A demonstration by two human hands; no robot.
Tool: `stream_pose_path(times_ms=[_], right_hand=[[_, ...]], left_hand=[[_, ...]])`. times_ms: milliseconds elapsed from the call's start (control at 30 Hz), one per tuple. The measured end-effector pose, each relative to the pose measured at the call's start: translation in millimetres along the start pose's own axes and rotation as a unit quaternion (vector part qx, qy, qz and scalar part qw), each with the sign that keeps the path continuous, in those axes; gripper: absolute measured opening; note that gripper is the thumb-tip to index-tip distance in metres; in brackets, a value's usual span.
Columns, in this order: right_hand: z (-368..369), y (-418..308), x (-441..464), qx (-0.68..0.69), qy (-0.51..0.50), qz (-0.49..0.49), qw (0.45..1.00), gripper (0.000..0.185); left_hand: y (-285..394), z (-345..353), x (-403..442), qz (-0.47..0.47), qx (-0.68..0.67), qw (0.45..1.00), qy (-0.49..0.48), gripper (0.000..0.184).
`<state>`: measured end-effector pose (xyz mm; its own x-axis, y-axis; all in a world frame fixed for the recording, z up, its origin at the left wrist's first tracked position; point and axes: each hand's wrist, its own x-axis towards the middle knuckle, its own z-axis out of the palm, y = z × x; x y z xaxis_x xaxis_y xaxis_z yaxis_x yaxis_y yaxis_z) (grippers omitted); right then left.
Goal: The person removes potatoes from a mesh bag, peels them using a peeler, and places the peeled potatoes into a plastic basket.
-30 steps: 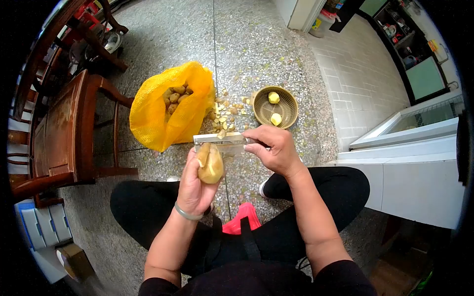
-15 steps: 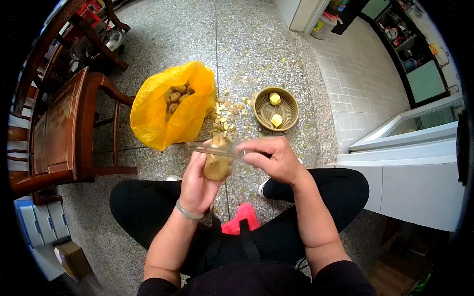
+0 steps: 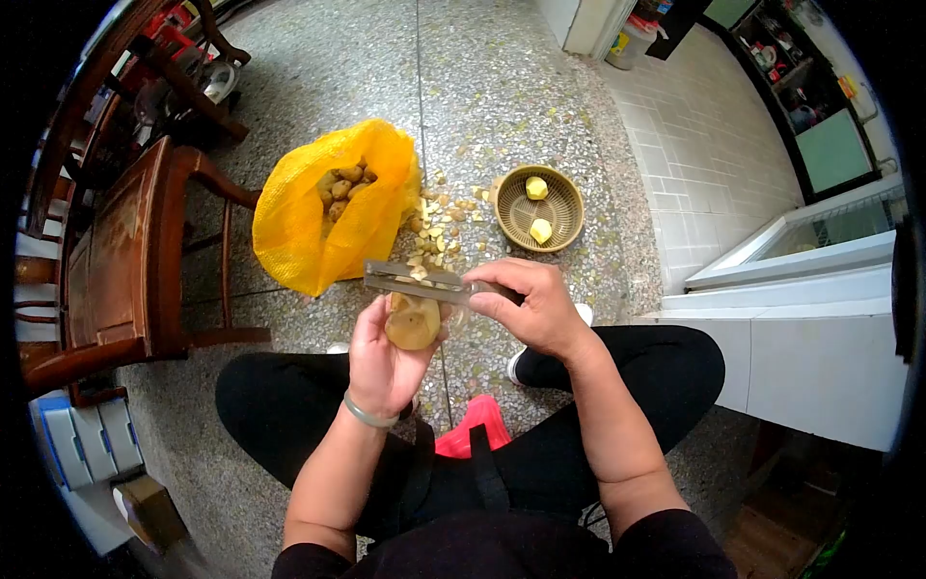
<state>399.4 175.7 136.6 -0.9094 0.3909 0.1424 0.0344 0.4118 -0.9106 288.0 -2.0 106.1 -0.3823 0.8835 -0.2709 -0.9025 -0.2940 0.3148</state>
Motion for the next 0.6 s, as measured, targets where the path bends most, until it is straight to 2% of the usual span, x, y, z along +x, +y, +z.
stream_pose_path(times_ms=[67,133,167,200,233,333,433,467,567,600], right_hand=[[5.9,-2.0,-0.1,0.003,0.008,0.002,1.0,0.023],[12.3,0.7,-1.2,-0.043,0.028,-0.131,0.99,0.024],[15.0,-4.0,-1.7,-0.043,0.026,-0.132,0.99,0.024],[17.9,-11.8,-2.5,-0.088,0.025,-0.166,0.982,0.026],[21.2,-16.9,-3.4,-0.132,0.024,-0.2,0.971,0.027],[25.9,-11.9,-2.4,-0.163,0.041,-0.206,0.964,0.03],[25.8,-2.3,-1.7,-0.163,0.045,-0.199,0.965,0.027],[25.7,6.6,-0.4,-0.15,0.053,-0.179,0.971,0.025],[14.4,29.8,6.4,-0.108,0.061,-0.125,0.984,0.019],[9.1,34.5,7.0,-0.124,0.086,-0.089,0.985,0.019]], left_hand=[[-0.7,5.8,-1.3,0.014,-0.025,0.999,0.043,0.044],[-2.9,15.1,-2.7,0.045,-0.034,0.996,0.075,0.041],[-3.0,16.8,-2.9,0.074,-0.042,0.991,0.106,0.039],[2.3,6.8,-2.3,0.051,-0.017,0.998,0.042,0.037],[2.7,5.8,-1.8,0.053,-0.017,0.998,0.042,0.037],[2.2,3.9,-1.9,0.049,-0.046,0.997,0.047,0.035],[-1.2,1.6,-2.5,0.069,-0.012,0.996,0.05,0.035],[-3.4,13.4,-4.9,0.072,-0.027,0.992,0.104,0.032],[2.3,6.8,-6.6,0.026,0.008,0.998,0.06,0.033],[0.3,11.2,-9.7,0.012,0.014,0.995,0.1,0.033]])
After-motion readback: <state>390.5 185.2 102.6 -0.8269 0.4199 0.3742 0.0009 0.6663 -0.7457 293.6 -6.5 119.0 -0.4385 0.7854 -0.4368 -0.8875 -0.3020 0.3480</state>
